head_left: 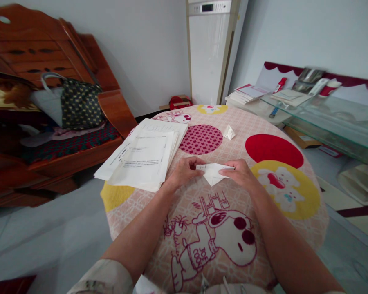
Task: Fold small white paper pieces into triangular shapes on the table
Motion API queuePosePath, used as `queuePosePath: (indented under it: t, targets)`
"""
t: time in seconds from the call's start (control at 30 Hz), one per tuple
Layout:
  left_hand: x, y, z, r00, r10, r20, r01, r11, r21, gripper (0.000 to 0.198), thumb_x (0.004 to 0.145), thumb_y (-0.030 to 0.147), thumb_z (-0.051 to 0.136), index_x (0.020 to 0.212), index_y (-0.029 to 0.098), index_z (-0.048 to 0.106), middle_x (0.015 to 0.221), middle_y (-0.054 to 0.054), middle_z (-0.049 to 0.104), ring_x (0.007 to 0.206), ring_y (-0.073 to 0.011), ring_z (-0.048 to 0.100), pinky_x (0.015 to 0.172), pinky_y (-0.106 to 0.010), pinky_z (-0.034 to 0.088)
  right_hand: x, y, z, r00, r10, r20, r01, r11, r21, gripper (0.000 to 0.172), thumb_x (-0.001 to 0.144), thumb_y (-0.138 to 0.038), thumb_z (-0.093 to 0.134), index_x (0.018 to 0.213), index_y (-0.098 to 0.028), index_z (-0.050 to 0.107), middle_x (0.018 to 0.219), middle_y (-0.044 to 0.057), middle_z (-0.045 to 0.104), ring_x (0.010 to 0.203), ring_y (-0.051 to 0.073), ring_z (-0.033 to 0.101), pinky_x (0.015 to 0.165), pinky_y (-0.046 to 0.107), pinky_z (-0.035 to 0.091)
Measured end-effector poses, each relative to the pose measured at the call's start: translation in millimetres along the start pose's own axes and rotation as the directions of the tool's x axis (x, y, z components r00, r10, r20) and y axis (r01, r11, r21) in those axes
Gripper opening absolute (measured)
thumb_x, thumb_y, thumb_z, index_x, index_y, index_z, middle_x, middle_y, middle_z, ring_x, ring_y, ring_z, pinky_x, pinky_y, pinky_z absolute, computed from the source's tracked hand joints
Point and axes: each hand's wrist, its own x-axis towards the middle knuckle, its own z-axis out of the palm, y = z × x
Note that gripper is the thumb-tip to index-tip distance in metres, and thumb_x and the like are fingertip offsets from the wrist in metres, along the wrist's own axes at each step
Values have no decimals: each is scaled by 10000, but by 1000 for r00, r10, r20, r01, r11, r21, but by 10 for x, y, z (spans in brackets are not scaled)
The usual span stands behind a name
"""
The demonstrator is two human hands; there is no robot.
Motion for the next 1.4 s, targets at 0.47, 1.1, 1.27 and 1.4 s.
queuePosePath:
  t: [0.47, 1.1, 1.27, 1.4]
  targets:
    - [-153, 300, 12, 970, 239, -34, -220, 934, 282, 68, 755, 200, 706, 714, 156, 739, 695, -1, 666, 645, -109, 569, 604, -244, 384, -117, -228, 179, 962, -260, -81, 255, 965, -66, 174, 749, -280, 593, 636, -163, 657, 597, -12, 553, 602, 133, 481, 554, 251, 343]
    - [-154, 281, -42, 993, 98, -58, -71, 931, 359, 67, 705, 194, 662, 694, 151, 713, 669, 6, 660, 636, -121, 559, 611, -250, 396, -86, -134, 13, 961, -237, -146, 223, 969, -106, 143, 710, -291, 599, 629, -189, 657, 608, 8, 613, 627, 163, 534, 603, 274, 419]
    - [-150, 271, -51, 994, 77, -77, -45, 935, 353, 77, 702, 205, 660, 684, 148, 710, 643, 14, 642, 623, -117, 544, 606, -247, 390, -67, -71, -54, 959, -179, -221, 190, 981, 27, 196, 746, -362, 678, 777, -177, 732, 742, 42, 702, 719, 187, 605, 686, 297, 483]
    - [-152, 279, 7, 995, 88, -49, -67, 939, 338, 92, 698, 216, 647, 678, 144, 700, 633, 20, 625, 611, -110, 532, 582, -239, 367, -68, -98, 85, 980, -192, -59, 198, 974, 111, 254, 734, -391, 739, 853, -167, 753, 719, 8, 667, 655, 145, 564, 595, 247, 426]
